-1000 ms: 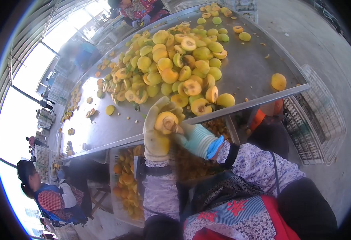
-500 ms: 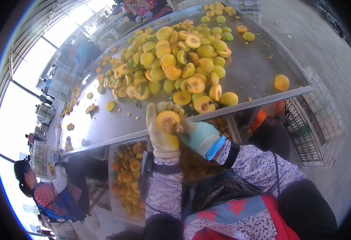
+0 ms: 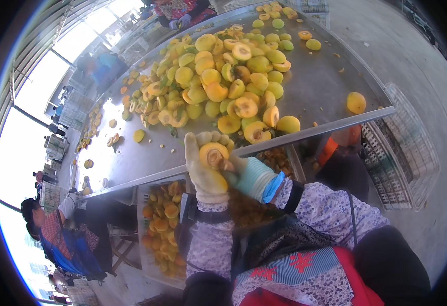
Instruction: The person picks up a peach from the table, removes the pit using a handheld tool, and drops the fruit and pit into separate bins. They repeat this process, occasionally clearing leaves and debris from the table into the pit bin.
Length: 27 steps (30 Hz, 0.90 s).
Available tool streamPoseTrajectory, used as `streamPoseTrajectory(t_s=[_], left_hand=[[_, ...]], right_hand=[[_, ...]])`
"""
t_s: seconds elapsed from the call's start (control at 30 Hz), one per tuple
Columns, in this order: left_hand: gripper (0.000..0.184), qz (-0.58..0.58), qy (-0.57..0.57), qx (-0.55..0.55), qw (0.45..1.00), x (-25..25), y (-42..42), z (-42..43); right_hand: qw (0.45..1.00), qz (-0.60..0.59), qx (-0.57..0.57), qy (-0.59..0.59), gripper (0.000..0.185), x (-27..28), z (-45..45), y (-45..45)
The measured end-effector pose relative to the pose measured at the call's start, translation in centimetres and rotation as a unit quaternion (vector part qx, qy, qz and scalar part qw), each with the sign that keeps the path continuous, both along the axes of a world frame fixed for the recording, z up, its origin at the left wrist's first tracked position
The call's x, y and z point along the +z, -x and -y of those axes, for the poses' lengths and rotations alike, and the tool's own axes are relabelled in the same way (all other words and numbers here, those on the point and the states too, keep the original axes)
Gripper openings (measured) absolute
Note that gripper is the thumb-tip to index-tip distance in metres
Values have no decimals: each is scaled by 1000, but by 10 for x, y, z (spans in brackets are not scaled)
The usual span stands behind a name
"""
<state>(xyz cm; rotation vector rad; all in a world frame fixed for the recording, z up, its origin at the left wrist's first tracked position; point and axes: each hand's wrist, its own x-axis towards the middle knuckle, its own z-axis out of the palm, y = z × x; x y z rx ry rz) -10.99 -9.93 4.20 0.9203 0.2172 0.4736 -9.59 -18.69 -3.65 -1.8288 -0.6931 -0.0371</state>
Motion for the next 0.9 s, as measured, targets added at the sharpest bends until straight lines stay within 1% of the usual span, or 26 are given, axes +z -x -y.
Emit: streamPoseTrajectory(t_s=[0.03, 0.1, 0.17, 0.2, 0.23, 0.27, 0.33, 0.37, 0.4, 0.43, 0.47, 0.5, 0.53, 0.57, 0.6, 0.63, 0.67, 0.7, 0.73, 0.77, 0.8, 0.83, 0.87, 0.9], left_hand=[[42, -16, -3, -8, 1000, 4, 2, 0], [42, -32, -5, -14, 999, 3, 2, -5], [36, -29, 29, -105, 994, -3, -2, -17], [36, -29, 28, -104, 994, -3, -1, -18], [36, -46, -9, -101, 994, -3, 0, -17], [37, -63, -47, -98, 992, -2, 0, -16], [36, -63, -35, -105, 992, -1, 0, -16], [36, -62, -23, -112, 992, -1, 0, -16], [36, -62, -23, -111, 992, -3, -1, -18], [36, -37, 17, -153, 987, -7, -3, -21], [36, -12, 56, -196, 979, -7, -3, -22], [36, -13, 56, -196, 979, -7, -1, -21], [36, -26, -29, -174, 984, -5, 4, -21], [36, -39, -115, -151, 981, -2, 6, -20], [36, -38, -115, -151, 981, 0, 7, -19], [36, -59, -108, -160, 979, 2, 7, -19], [37, -80, -102, -169, 977, 4, 8, -18], [37, -79, -101, -169, 977, 5, 9, -18], [36, -59, -54, -172, 982, 6, 10, -19], [35, -38, -8, -176, 984, 8, 11, -18], [35, -36, -8, -177, 984, 8, 13, -19], [33, -45, 41, -156, 986, 8, 15, -20], [31, -54, 91, -135, 985, 6, 19, -22], [24, 5, 118, -173, 978, -7, 22, -34]], right_hand=[[998, -3, 21, -52, 30, -1, -1, 0], [999, -19, 29, -36, 31, 7, 1, 2], [998, -36, 40, -19, 33, 9, 0, 5], [993, -83, 67, -50, 35, 8, -1, 7], [984, -131, 93, -81, 37, 7, -2, 8], [984, -132, 93, -82, 37, 4, -2, 9], [970, -150, 146, -122, 37, -3, -3, 8], [970, -150, 147, -123, 37, 10, 5, 8], [922, -322, 202, -71, 36, 34, 19, 8], [840, -482, 250, -17, 36, 47, 28, 8], [839, -482, 251, -16, 36, 48, 31, 9], [821, -502, 270, -34, 37, 48, 33, 9], [802, -520, 289, -51, 38, 48, 34, 10], [802, -520, 288, -52, 38, 48, 33, 12], [821, -497, 278, -36, 38, 48, 30, 16], [838, -474, 268, -19, 39, 48, 29, 18], [839, -474, 268, -19, 39, 52, 30, 19], [817, -508, 271, -33, 40, 59, 32, 21], [793, -542, 274, -47, 42, 64, 33, 22], [794, -540, 273, -47, 42, 63, 32, 22], [833, -481, 274, 4, 42, 59, 29, 20], [865, -418, 272, 53, 42, 53, 26, 19], [865, -419, 273, 52, 42, 41, 21, 19], [909, -308, 277, 46, 39, 28, 15, 20]])
